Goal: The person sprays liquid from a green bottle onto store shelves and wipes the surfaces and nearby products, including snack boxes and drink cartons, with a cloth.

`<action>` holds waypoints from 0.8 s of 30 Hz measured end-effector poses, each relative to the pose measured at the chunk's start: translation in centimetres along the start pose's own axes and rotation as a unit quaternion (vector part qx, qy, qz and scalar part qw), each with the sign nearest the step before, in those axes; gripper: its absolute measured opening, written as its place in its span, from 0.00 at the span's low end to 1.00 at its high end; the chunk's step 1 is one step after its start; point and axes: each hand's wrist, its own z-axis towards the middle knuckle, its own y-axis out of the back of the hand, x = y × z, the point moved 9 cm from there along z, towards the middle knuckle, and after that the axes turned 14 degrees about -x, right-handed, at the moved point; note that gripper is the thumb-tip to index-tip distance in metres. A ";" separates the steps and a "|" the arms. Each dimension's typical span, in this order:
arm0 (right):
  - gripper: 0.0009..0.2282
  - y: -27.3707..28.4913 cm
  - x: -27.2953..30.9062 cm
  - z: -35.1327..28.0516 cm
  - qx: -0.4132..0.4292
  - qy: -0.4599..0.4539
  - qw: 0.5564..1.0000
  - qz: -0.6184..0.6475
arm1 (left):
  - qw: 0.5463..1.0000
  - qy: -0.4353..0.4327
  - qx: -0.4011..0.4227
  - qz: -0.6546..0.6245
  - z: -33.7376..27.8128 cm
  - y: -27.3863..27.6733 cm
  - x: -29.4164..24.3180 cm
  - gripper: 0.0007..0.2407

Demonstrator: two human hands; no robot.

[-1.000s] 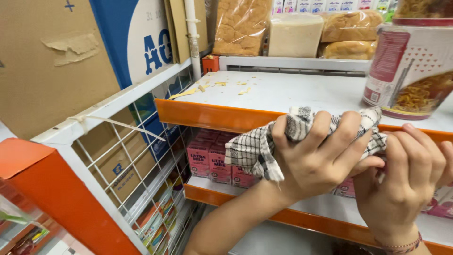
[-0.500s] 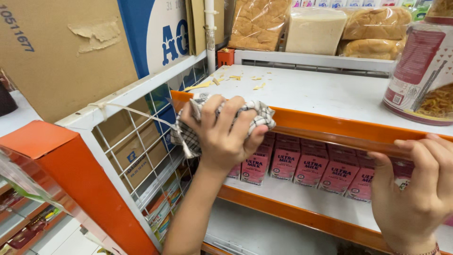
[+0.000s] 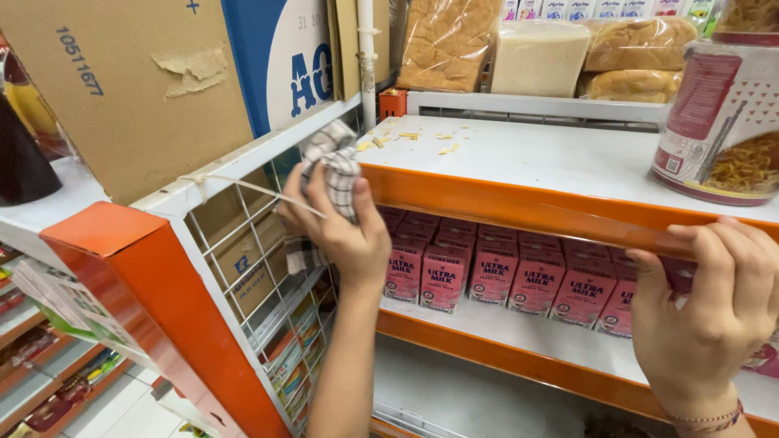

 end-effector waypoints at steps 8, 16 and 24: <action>0.13 -1.3 -2.1 -2.3 0.081 -0.107 0.991 0.028 | 0.946 -0.307 0.083 -0.066 -9.2 -1.7 -10.8 0.19; 0.17 -0.2 0.5 0.7 0.066 -0.032 0.996 -0.050 | 0.995 -0.064 0.052 0.056 -2.1 -0.7 -0.6 0.20; 0.22 2.7 -0.7 2.5 0.035 0.036 0.996 -0.077 | 0.971 -0.220 0.088 -0.036 -6.0 -1.7 -11.8 0.17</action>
